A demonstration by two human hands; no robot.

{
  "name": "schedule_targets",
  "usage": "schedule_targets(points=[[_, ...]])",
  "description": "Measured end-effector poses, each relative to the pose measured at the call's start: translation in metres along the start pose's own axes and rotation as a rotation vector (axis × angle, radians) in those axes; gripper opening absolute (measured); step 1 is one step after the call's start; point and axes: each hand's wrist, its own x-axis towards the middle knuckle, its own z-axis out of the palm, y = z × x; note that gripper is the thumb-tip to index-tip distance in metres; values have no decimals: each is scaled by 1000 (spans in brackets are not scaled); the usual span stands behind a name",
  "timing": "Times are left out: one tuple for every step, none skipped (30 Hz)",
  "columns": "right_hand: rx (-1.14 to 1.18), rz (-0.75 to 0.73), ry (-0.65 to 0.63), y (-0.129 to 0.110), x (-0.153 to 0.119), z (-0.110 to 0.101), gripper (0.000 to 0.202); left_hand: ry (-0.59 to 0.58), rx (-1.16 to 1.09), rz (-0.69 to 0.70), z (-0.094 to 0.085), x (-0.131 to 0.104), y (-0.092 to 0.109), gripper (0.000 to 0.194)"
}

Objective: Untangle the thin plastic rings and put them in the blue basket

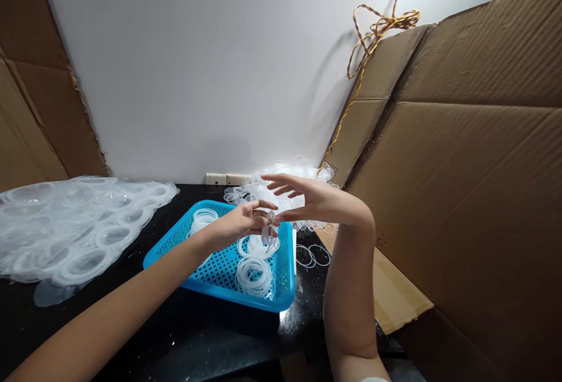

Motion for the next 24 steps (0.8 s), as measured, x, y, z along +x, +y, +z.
schedule_targets(points=[[5,2,0,2,2,0,68,11,-42,12,-3,-2,4,38],[14,3,-3,3,5,1,69,29,-91,31,-5,-4,8,39],[26,-1,-6,6,8,2,70,53,-145,55,-7,-6,11,40],[44,-10,-9,8,12,4,72,80,-199,81,-9,-7,14,40],[66,-24,-15,10,16,6,73,105,-254,111,-11,-8,17,39],[91,-44,-24,12,21,8,74,121,-300,140,-12,-10,20,37],[127,-67,-41,14,26,12,74,128,-329,166,-12,-11,22,33],[169,-92,-66,16,32,15,75,124,-357,190,-13,-12,24,29],[224,-113,-91,17,37,19,76,119,-368,205,-13,-14,26,25],[287,-129,-106,18,43,24,75,120,-363,213,-13,-15,28,22],[356,-143,-116,19,49,27,72,126,-357,226,-13,-16,30,19],[429,-155,-118,19,54,30,66,139,-356,250,-12,-17,32,16],[496,-170,-115,20,58,33,57,151,-357,276,-12,-18,34,16],[548,-176,-110,20,62,34,45,158,-357,300,-12,-19,36,17],[587,-173,-91,20,64,35,34,170,-358,324,-13,-20,38,17],[617,-166,-57,20,67,35,24,190,-360,348,-13,-22,40,16],[637,-156,-13,19,68,35,19,208,-360,368,-14,-23,42,15],[649,-149,40,19,69,34,18,227,-359,387,-15,-24,45,14],[655,-146,94,18,69,33,20,243,-359,403,-16,-25,47,14],[654,-146,144,18,69,32,23,256,-359,418,-17,-27,49,15],[647,-147,193,17,69,32,26,267,-364,433,-19,-28,51,16],[638,-148,244,16,68,31,27,273,-368,448,-20,-30,52,19],[625,-148,295,15,68,31,28,274,-370,462,-21,-31,54,24],[611,-149,345,14,67,30,29,267,-367,471,-22,-33,55,30]])
